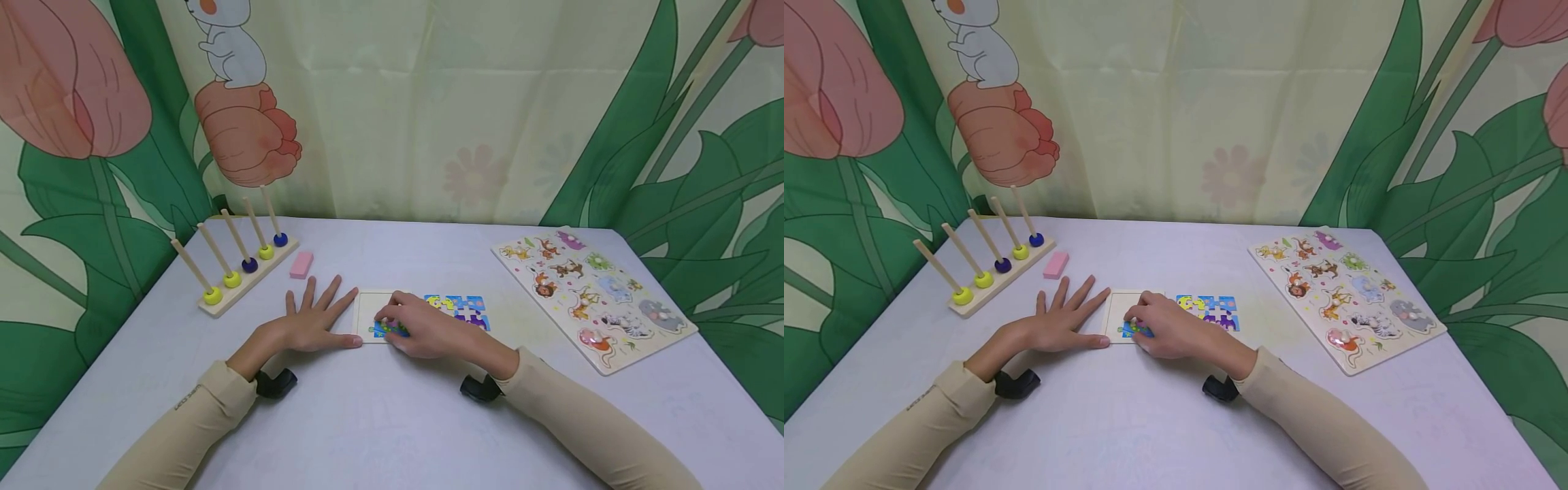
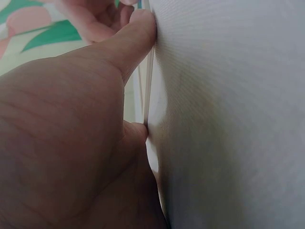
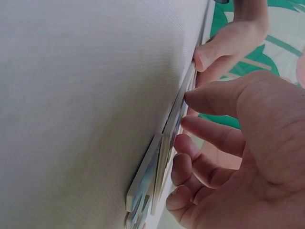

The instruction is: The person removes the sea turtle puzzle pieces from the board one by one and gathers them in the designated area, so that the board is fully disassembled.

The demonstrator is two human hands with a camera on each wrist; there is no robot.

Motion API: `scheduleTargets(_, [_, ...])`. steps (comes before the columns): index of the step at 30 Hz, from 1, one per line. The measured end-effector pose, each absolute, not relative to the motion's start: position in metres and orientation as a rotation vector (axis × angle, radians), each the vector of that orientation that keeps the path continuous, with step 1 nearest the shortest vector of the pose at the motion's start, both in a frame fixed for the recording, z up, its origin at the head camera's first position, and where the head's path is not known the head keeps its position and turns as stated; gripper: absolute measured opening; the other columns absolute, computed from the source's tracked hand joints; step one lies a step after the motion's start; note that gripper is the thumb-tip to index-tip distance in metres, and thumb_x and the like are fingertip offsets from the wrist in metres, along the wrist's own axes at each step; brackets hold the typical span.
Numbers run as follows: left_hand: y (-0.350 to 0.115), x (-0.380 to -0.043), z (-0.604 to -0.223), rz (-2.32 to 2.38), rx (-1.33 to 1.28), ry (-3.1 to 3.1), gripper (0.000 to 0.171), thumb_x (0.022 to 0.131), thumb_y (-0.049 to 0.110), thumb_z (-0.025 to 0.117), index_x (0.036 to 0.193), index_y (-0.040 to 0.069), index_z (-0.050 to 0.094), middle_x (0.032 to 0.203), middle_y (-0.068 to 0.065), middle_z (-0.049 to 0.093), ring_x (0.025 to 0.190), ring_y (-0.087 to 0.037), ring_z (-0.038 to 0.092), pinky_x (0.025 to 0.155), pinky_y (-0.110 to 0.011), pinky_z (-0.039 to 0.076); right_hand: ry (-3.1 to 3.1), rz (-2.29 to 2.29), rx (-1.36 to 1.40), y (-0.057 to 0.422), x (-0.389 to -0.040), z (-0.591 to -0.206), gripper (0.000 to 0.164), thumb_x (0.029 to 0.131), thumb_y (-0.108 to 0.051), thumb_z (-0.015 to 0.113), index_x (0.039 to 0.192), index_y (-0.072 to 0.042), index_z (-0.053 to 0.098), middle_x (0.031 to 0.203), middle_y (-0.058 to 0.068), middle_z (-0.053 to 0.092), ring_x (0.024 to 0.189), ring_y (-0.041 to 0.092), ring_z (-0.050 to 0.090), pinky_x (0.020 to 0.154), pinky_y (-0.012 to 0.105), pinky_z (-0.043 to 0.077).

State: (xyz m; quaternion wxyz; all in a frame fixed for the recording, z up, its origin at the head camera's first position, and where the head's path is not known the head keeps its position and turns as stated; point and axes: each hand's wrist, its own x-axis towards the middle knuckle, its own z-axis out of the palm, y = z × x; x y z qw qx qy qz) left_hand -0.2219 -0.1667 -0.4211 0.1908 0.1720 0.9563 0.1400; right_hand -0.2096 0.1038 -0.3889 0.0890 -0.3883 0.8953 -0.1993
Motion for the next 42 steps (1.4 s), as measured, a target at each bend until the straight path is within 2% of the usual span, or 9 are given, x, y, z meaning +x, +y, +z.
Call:
scheduleTargets(14, [-0.1641, -0.2178, -0.4148, 0.411, 0.48, 2.681, 0.106, 0.088, 0.086, 0.056, 0.171, 0.039, 0.007, 0.18, -0.003, -0.019, 0.159, -0.048, -0.033, 0.116, -0.085, -0.016, 2.633, -0.603, -1.124, 0.1028, -0.2099, -0.3889, 0.034, 0.103, -0.017, 0.067, 0.136, -0.012, 0.071, 0.117, 0.004, 0.062, 0.099, 0.013, 0.058, 0.09, 0.029, 0.053])
scheduleTargets(42, [-0.1662, -0.2211, -0.4208, 0.403, 0.477, 2.693, 0.107, 0.086, 0.088, 0.055, 0.17, 0.041, 0.008, 0.18, -0.002, -0.018, 0.159, -0.049, -0.032, 0.116, -0.085, -0.016, 2.609, -0.601, -1.109, 0.1014, -0.2089, -0.3864, 0.032, 0.103, -0.015, 0.067, 0.135, -0.011, 0.067, 0.118, 0.006, 0.06, 0.101, 0.015, 0.06, 0.093, 0.032, 0.054])
